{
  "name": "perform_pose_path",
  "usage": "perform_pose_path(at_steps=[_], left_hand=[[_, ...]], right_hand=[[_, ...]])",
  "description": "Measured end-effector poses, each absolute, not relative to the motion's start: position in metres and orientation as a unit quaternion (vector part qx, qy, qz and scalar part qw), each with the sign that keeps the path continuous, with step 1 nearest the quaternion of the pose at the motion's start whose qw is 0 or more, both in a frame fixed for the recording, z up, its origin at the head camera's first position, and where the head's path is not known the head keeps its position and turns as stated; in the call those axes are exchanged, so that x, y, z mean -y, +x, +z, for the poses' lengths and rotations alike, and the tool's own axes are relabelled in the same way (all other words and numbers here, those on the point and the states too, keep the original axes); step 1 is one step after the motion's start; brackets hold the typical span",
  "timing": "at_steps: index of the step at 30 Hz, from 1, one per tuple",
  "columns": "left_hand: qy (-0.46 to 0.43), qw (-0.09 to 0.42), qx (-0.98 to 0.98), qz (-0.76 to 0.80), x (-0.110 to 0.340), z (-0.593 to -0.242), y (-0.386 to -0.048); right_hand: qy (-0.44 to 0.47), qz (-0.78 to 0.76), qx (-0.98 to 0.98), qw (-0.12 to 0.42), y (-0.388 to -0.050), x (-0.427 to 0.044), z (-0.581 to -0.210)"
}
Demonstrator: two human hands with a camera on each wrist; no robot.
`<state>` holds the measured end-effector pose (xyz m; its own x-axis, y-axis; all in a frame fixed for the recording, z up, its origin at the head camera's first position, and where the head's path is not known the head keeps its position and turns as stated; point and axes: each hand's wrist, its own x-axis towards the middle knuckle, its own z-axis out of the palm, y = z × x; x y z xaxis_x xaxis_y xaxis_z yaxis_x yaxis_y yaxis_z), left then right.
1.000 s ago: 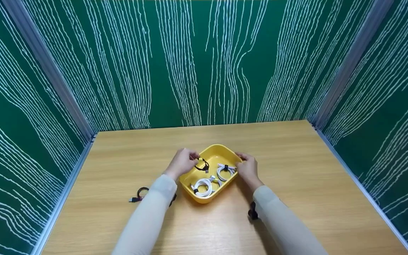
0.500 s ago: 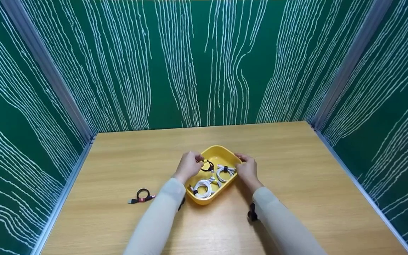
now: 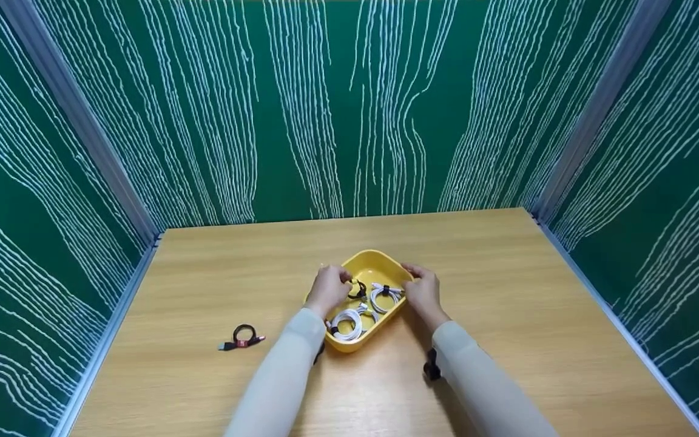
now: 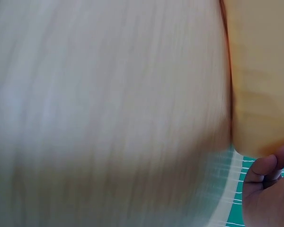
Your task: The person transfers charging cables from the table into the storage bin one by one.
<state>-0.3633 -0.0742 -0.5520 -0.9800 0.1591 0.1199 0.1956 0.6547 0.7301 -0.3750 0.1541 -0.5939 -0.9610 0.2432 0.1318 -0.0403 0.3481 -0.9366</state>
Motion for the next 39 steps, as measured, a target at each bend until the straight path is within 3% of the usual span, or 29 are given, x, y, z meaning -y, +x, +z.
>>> perform_pose_path(at_steps=[9, 32, 33, 39], left_hand=[[-0.105, 0.011, 0.918, -0.382, 0.073, -0.561, -0.367], [-0.149, 0.034, 0.94, -0.305, 0.082, -0.569, -0.371], [-0.14, 0.022, 0.94, -0.309, 0.079, -0.555, -0.363], [-0.125, -0.018, 0.938, -0.322, 0.079, -0.548, -0.362]], right_hand=[[-0.063, 0.57, 0.81, 0.122, -0.375, -0.153, -0.595], [-0.068, 0.57, 0.81, 0.121, -0.375, -0.151, -0.596], [-0.067, 0.571, 0.81, 0.121, -0.375, -0.152, -0.596], [-0.064, 0.571, 0.809, 0.122, -0.375, -0.152, -0.595]])
